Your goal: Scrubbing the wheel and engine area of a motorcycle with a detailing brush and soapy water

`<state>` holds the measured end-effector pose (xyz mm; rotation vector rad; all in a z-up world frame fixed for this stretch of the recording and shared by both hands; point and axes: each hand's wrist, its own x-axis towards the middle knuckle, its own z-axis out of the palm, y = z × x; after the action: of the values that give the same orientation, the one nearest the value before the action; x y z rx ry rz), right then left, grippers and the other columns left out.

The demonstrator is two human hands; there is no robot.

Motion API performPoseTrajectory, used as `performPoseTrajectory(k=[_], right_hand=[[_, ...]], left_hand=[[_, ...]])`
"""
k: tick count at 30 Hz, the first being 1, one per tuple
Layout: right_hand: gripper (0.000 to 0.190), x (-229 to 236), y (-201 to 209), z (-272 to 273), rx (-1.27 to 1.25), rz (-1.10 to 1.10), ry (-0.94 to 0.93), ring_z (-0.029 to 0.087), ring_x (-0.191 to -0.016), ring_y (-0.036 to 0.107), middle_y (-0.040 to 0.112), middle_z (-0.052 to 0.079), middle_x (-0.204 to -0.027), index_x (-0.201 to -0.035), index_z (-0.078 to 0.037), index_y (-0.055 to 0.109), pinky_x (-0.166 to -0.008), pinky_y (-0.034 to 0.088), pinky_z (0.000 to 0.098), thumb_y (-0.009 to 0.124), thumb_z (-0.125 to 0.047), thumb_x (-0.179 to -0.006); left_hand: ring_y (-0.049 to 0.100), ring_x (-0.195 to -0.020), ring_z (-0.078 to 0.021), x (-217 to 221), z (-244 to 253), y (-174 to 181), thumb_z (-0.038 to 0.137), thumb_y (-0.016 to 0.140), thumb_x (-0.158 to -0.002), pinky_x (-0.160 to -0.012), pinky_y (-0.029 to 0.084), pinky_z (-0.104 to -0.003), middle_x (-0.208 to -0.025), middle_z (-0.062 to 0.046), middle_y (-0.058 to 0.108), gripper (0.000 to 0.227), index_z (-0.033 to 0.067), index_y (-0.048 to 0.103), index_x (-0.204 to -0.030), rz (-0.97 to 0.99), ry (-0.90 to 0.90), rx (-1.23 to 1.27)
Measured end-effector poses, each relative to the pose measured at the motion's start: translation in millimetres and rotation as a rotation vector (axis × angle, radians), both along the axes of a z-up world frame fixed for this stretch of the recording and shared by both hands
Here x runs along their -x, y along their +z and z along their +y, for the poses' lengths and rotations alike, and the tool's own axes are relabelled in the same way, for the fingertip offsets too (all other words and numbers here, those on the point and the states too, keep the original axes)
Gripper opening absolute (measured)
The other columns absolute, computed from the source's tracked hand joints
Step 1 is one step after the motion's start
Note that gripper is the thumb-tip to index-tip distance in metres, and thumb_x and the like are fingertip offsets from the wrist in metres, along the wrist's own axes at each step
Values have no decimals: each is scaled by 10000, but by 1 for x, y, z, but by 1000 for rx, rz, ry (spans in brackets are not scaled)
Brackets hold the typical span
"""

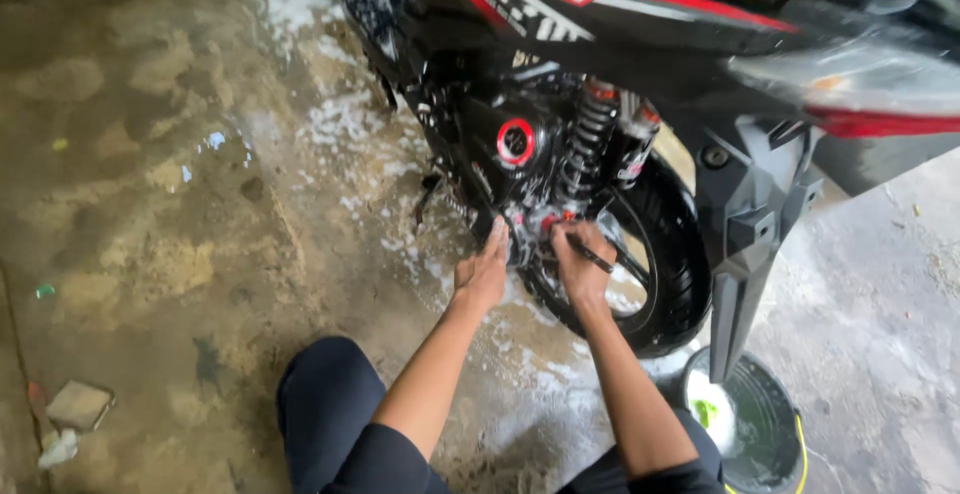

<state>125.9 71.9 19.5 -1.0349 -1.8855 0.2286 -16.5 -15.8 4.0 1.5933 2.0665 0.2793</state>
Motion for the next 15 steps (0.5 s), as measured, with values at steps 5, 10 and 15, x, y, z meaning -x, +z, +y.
performPoseTrajectory(k=[5, 10, 15], right_hand=[[101, -10, -18, 13, -183, -59, 210, 260, -755, 687, 683, 37, -812, -789, -159, 689, -665, 531, 312, 735, -226, -849], [122, 0, -16, -11, -100, 28, 23, 313, -706, 666, 660, 131, -727, -782, -96, 676, -626, 518, 366, 715, -167, -873], [95, -7, -25, -8, -13, -1, 45, 305, -680, 663, 669, 105, -670, -745, -122, 693, -625, 516, 367, 725, -160, -826]], left_hand=[[513, -1200, -388, 2, -5, 12, 26, 466, -852, -984, 447, -497, -1607, 48, -50, 818, 164, 33, -1533, -11, -21, 17], [499, -1216, -402, 2, -2, -2, 19, 441, -875, -992, 430, -511, -1604, 57, -78, 802, 174, 8, -1533, -26, -21, 17], [473, -1248, -403, 0, 0, 4, 24, 405, -896, -1002, 420, -516, -1609, 38, -52, 745, 152, 39, -1532, -24, -8, 32]])
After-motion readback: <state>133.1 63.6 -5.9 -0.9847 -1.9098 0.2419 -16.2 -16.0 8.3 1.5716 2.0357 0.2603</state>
